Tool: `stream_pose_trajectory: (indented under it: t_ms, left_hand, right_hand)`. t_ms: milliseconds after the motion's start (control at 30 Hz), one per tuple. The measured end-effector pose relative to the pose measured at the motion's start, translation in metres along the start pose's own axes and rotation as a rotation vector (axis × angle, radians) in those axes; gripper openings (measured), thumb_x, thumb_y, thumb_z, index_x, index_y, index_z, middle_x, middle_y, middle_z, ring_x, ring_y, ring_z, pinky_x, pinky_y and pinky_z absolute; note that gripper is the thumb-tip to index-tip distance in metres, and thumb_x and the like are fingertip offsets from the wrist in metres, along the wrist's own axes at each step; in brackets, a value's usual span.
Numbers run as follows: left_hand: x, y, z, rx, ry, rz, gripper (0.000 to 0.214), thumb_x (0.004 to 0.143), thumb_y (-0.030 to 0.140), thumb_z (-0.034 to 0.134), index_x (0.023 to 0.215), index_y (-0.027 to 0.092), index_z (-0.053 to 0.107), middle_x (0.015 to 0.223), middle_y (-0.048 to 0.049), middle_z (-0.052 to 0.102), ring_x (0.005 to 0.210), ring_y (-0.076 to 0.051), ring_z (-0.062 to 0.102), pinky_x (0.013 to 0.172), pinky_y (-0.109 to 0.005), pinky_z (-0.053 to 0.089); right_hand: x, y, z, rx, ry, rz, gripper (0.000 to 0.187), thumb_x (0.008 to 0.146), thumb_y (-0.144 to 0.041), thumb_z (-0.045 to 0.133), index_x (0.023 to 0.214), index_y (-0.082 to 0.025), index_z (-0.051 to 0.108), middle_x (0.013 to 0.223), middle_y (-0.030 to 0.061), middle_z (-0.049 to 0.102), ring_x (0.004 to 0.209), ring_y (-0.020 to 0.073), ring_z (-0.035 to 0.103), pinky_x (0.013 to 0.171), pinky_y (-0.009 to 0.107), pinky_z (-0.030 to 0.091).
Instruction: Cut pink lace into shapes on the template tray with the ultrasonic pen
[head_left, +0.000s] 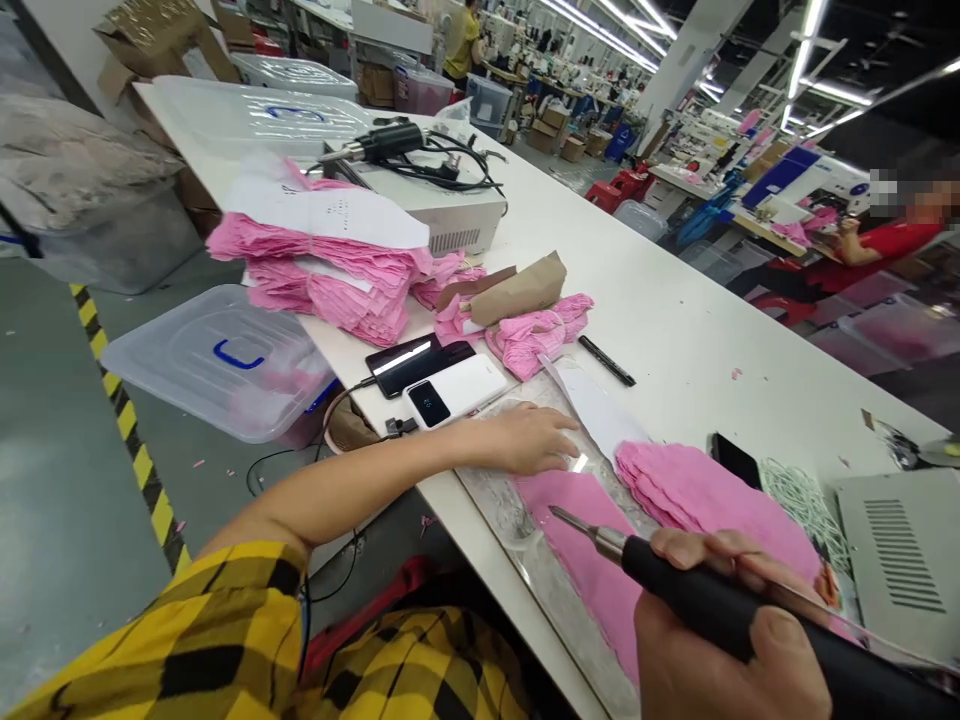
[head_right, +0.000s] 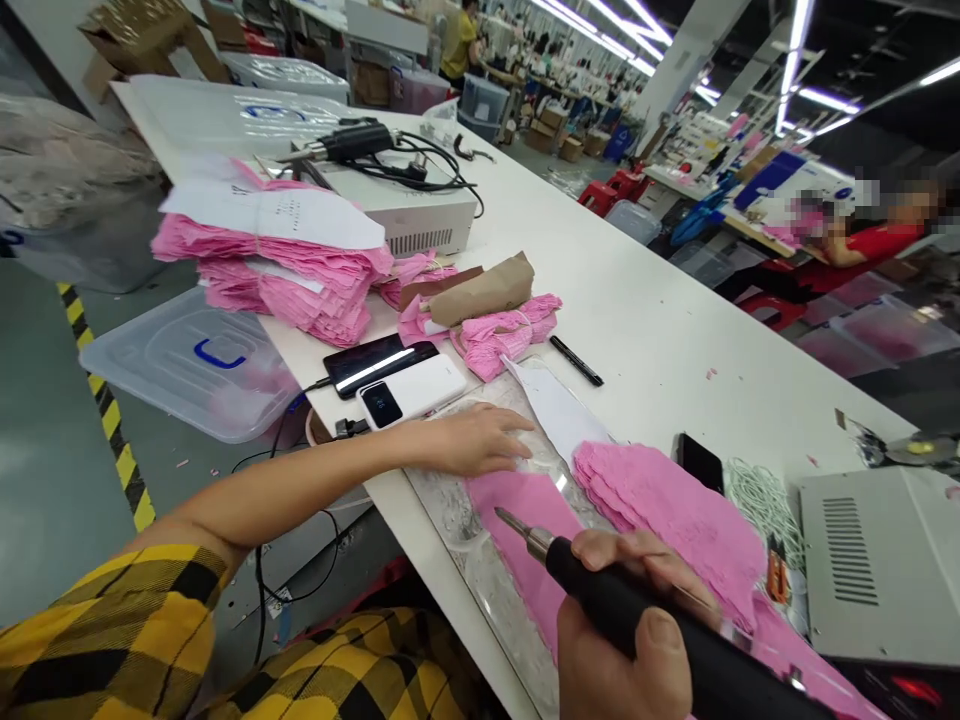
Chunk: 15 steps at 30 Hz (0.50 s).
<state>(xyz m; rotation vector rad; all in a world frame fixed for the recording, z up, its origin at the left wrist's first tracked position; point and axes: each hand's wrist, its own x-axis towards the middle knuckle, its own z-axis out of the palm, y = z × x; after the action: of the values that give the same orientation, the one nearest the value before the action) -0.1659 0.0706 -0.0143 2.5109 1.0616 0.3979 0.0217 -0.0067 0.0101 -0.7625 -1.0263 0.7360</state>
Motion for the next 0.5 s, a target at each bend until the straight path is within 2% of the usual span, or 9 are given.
stream_pose_trajectory:
  t_ms: [133, 200, 300, 400, 500]
  left_hand:
    - [-0.034, 0.012, -0.001, 0.025, 0.041, 0.13, 0.024, 0.098, 0.023, 0.047, 0.11, 0.02, 0.068, 0.132, -0.0107, 0.06, 0.121, -0.023, 0.056, 0.111, -0.044, 0.032]
    - [-0.052, 0.012, 0.004, -0.016, 0.059, 0.168, 0.027, 0.099, 0.024, 0.045, 0.117, 0.022, 0.065, 0.132, -0.0094, 0.061, 0.124, -0.021, 0.055, 0.113, -0.044, 0.03]
    - [-0.071, 0.005, 0.012, -0.009, 0.057, 0.191, 0.033, 0.1, 0.022, 0.042, 0.128, 0.023, 0.059, 0.137, -0.0073, 0.058, 0.133, -0.022, 0.047, 0.117, -0.046, 0.025]
    - [-0.077, -0.003, 0.016, 0.014, 0.063, 0.213, 0.035, 0.099, 0.021, 0.043, 0.131, 0.026, 0.058, 0.137, -0.0055, 0.057, 0.135, -0.021, 0.046, 0.119, -0.047, 0.024]
    - [-0.075, -0.006, 0.017, 0.046, 0.09, 0.238, 0.036, 0.099, 0.02, 0.044, 0.131, 0.025, 0.058, 0.137, -0.0055, 0.058, 0.134, -0.021, 0.048, 0.118, -0.047, 0.025]
  right_hand:
    - [-0.008, -0.02, -0.039, -0.108, 0.132, 0.015, 0.016, 0.066, -0.031, 0.051, 0.076, -0.02, 0.058, 0.074, 0.0002, 0.049, 0.058, 0.0156, 0.05, 0.053, 0.035, 0.042]
    - [-0.014, -0.027, -0.06, -0.164, 0.203, 0.006, 0.016, 0.067, -0.033, 0.051, 0.075, -0.021, 0.058, 0.074, 0.0012, 0.05, 0.059, 0.0164, 0.049, 0.053, 0.036, 0.042]
    - [-0.021, -0.036, -0.085, -0.214, 0.237, -0.012, 0.018, 0.07, -0.036, 0.052, 0.078, -0.021, 0.059, 0.076, 0.0019, 0.052, 0.059, 0.0165, 0.049, 0.054, 0.036, 0.042]
    - [-0.027, -0.045, -0.099, -0.243, 0.244, -0.02, 0.02, 0.071, -0.037, 0.053, 0.08, -0.02, 0.059, 0.077, 0.0017, 0.052, 0.058, 0.0153, 0.049, 0.053, 0.035, 0.042]
    - [-0.032, -0.05, -0.103, -0.253, 0.268, -0.002, 0.022, 0.072, -0.04, 0.055, 0.08, -0.02, 0.059, 0.079, 0.002, 0.053, 0.058, 0.0149, 0.049, 0.054, 0.035, 0.043]
